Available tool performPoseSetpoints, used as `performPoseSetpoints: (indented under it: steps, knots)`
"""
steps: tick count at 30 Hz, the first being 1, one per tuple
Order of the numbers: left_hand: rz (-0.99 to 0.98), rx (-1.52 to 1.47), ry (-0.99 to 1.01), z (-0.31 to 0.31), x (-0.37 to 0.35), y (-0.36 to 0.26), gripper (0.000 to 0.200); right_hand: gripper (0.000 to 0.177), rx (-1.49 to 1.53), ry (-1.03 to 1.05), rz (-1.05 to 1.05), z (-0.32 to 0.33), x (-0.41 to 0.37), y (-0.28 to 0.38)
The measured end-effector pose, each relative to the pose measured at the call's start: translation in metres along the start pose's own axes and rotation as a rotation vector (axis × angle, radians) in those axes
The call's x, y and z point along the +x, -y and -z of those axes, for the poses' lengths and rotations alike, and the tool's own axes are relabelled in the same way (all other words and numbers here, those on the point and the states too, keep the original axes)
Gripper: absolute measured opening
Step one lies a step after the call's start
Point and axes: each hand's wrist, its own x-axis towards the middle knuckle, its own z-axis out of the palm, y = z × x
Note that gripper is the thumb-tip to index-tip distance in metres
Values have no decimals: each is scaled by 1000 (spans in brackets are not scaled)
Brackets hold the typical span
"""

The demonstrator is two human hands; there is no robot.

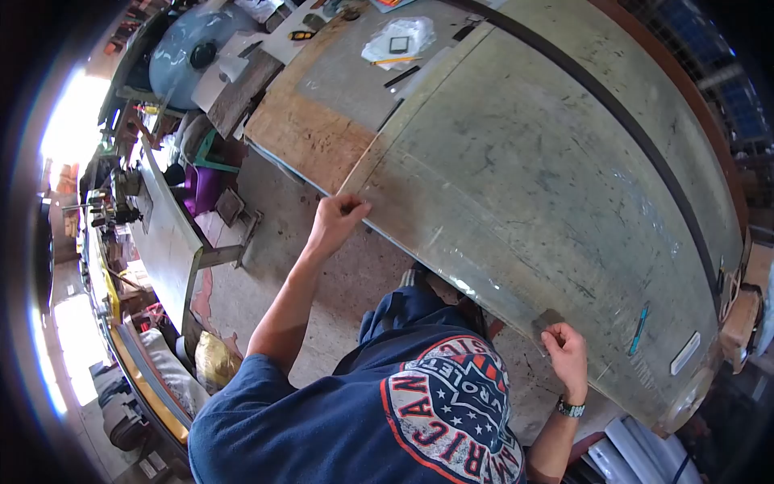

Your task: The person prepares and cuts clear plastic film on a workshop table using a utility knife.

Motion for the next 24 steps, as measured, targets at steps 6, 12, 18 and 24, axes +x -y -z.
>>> performPoseSetpoints:
  steps: [6,12,18,24]
  knots:
    - [-389,407,-593,14,30,10,25,9,119,23,-47,-47,31,36]
    - [-288,164,-599,13,32,22,35,9,96,68,-19,-52,51,23]
    - [-318,186,-630,12,33,28,35,9,78,73,-45,-51,58,23]
    - [-308,152,-641,11,34,29,34,9,48,81,-56,-48,61,17]
